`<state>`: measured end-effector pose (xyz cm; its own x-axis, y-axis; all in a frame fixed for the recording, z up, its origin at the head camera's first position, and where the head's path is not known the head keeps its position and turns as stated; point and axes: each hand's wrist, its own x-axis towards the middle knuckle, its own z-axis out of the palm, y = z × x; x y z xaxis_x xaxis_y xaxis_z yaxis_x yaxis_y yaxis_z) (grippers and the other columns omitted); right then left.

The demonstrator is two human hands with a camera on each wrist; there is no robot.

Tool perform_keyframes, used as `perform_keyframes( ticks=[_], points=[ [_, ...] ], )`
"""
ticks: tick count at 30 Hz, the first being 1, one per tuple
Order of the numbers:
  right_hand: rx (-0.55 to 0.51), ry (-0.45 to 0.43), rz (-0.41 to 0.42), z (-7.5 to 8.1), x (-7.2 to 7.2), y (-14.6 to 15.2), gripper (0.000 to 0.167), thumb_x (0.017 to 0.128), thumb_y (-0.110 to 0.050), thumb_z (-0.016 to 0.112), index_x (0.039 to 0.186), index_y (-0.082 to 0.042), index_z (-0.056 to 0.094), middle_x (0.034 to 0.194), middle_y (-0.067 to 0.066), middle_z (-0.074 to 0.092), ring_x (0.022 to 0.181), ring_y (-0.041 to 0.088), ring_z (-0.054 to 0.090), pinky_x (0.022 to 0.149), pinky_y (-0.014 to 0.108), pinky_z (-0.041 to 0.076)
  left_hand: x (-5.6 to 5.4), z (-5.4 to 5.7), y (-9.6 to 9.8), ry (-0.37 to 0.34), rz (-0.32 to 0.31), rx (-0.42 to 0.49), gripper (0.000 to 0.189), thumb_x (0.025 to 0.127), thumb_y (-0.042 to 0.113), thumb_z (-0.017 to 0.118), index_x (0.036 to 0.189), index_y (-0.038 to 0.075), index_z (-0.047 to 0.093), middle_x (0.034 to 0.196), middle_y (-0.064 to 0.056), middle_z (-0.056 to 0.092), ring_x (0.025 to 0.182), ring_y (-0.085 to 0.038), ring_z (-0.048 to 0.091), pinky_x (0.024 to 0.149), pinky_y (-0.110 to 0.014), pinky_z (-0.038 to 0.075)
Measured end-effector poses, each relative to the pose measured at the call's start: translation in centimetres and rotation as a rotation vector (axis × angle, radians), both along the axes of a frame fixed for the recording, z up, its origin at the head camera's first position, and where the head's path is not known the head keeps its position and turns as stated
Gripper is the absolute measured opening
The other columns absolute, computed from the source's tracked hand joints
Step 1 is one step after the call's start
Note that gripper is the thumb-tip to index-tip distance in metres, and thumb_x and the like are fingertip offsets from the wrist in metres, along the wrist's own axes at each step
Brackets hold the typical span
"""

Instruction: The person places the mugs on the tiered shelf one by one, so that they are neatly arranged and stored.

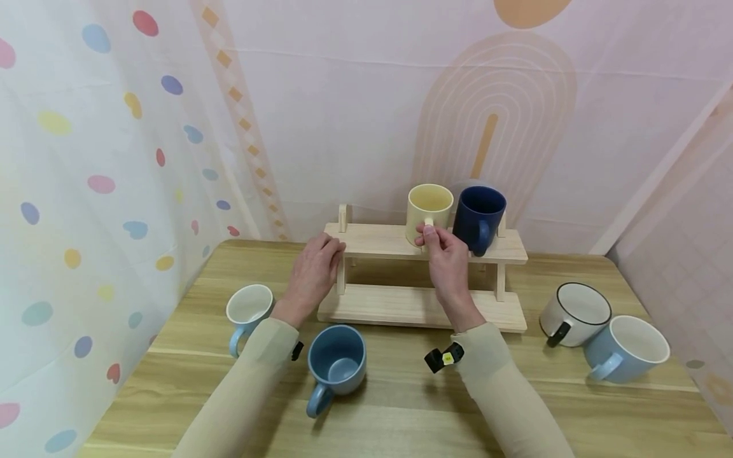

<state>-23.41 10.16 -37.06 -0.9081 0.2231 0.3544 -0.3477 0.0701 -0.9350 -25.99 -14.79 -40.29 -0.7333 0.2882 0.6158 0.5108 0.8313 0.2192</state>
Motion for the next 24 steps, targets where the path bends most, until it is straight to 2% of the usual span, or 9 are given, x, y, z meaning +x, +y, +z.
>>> perform_keyframes(
  ticks=[6, 9, 14, 17, 20, 24],
  points=[
    [0.053, -0.022, 0.006, 0.1, -0.1, 0.3, 0.036, 0.108, -0.027, 0.058, 0.115, 0.004, 0.074, 0.094, 0.020, 0.073, 0.102, 0.021, 0.058, 0.087, 0.032, 0.043, -0.1, -0.1, 0.0, -0.010, -0.002, 0.004, 0.006, 0.099, 0.004, 0.069, 0.104, 0.002, 0.072, 0.097, -0.012, 0.061, 0.090, -0.032, 0.059, 0.079, -0.044, 0.053],
    [0.080, -0.043, 0.028, 0.2, -0.1, 0.6, 0.039, 0.108, -0.031, 0.057, 0.117, 0.003, 0.074, 0.099, 0.020, 0.074, 0.106, 0.021, 0.059, 0.092, 0.035, 0.046, -0.2, -0.1, 0.0, -0.010, -0.005, 0.011, 0.005, 0.099, 0.004, 0.069, 0.103, 0.002, 0.072, 0.097, -0.012, 0.061, 0.090, -0.033, 0.059, 0.079, -0.045, 0.053],
    [0.073, -0.083, 0.089, 0.4, 0.1, 1.3, 0.036, 0.107, -0.030, 0.059, 0.115, 0.003, 0.073, 0.121, 0.015, 0.072, 0.119, 0.021, 0.058, 0.104, 0.040, 0.045, -0.4, 0.0, 0.1, -0.016, -0.008, 0.014, 0.005, 0.099, 0.004, 0.069, 0.103, 0.002, 0.072, 0.096, -0.012, 0.061, 0.089, -0.033, 0.059, 0.077, -0.044, 0.053],
    [0.065, -0.106, 0.117, 0.4, 0.3, 1.5, 0.031, 0.106, -0.026, 0.063, 0.121, 0.001, 0.071, 0.129, 0.011, 0.069, 0.118, 0.021, 0.058, 0.104, 0.038, 0.046, -0.6, 0.0, 0.1, -0.019, -0.008, 0.017, 0.005, 0.099, 0.005, 0.069, 0.103, 0.002, 0.072, 0.096, -0.011, 0.061, 0.089, -0.032, 0.058, 0.077, -0.044, 0.053],
    [0.061, -0.124, 0.125, 0.3, 0.6, 1.7, 0.035, 0.105, -0.023, 0.065, 0.132, -0.002, 0.067, 0.127, 0.014, 0.068, 0.113, 0.023, 0.060, 0.102, 0.037, 0.049, -0.8, 0.1, 0.1, -0.018, -0.013, 0.027, 0.005, 0.099, 0.004, 0.069, 0.102, 0.001, 0.072, 0.096, -0.012, 0.061, 0.090, -0.033, 0.059, 0.078, -0.044, 0.052],
    [0.078, -0.140, 0.110, 0.0, 1.3, 2.0, 0.040, 0.105, -0.021, 0.064, 0.141, -0.005, 0.061, 0.132, 0.014, 0.065, 0.120, 0.025, 0.060, 0.106, 0.040, 0.049, -0.8, 0.0, 0.0, -0.021, -0.017, 0.029, 0.006, 0.099, 0.004, 0.069, 0.103, 0.001, 0.072, 0.096, -0.012, 0.061, 0.091, -0.033, 0.059, 0.080, -0.045, 0.053]
  ],
)
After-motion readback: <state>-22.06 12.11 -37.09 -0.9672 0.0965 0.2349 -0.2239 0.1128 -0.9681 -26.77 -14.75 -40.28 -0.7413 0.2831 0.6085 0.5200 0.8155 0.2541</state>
